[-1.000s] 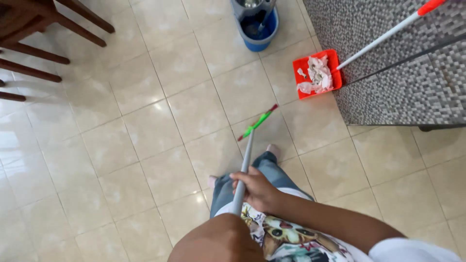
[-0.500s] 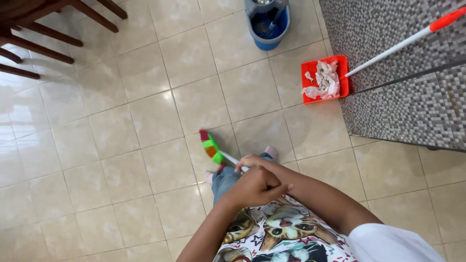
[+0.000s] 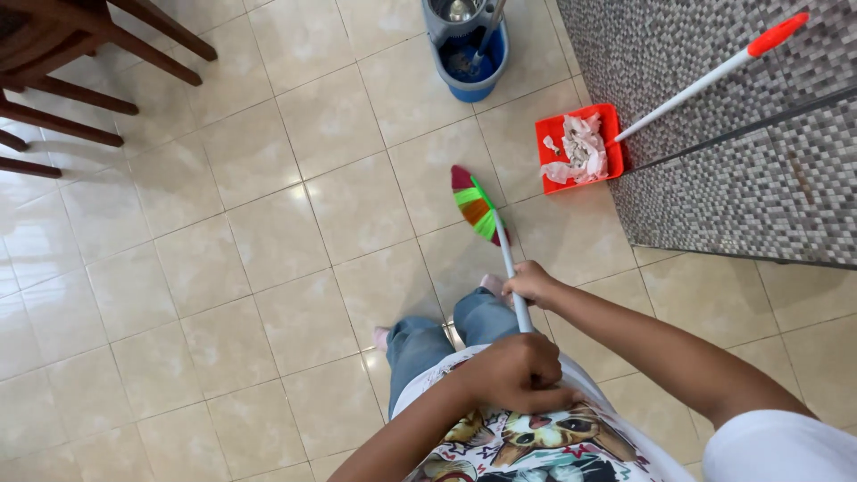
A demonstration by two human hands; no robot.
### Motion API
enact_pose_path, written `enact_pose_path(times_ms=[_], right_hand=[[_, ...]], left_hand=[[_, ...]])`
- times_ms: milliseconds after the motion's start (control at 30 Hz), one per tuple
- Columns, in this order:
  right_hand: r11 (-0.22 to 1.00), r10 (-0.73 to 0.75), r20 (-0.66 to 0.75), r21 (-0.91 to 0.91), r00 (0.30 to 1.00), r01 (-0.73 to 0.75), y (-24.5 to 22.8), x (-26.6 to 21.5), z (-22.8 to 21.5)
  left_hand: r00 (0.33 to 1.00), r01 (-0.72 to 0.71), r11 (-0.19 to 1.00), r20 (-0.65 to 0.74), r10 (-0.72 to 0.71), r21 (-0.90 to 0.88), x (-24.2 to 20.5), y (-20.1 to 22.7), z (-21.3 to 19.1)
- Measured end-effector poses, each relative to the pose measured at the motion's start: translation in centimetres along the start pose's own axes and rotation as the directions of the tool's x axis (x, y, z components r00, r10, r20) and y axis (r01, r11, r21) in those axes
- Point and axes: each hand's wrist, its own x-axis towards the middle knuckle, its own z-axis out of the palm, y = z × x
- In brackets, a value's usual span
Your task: Sweeping the tiled floor with a broom in a dining area.
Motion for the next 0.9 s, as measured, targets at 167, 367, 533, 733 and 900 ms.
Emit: enact_pose_path(times_ms=[167, 367, 533, 733, 900], right_hand=[[0.995, -0.033, -0.068, -0.1, 0.997, 0.026, -1.8, -0.9, -1.9], [0.992, -0.128, -0.068, 0.008, 0.989, 0.129, -4.3, -4.8, -1.4], [0.894, -0.224, 0.006, 0.399, 0.975, 0.203, -7.9, -12.8, 4.3], [0.761, -0.215, 0.253, 0.649, 0.943, -0.001, -9.4, -11.8, 9.0], [0.849, -0.15, 0.391, 0.522, 0.908, -0.085, -6.3, -1.1, 7.2]], left_hand=[[0.998, -0.053, 0.999, -0.031, 0.053, 0.012, 0.2, -0.2, -0.2], [0.994, -0.074, 0.997, -0.08, 0.075, 0.008, -0.5, 2.5, -1.4], [0.999, -0.001, 0.997, 0.05, -0.003, 0.073, -1.8, 8.8, -4.5], [0.993, -0.115, 0.993, -0.011, 0.115, 0.028, -0.2, 10.7, -6.7], [0.994, 0.067, 0.985, -0.091, -0.053, 0.16, 2.0, 1.8, -5.0]])
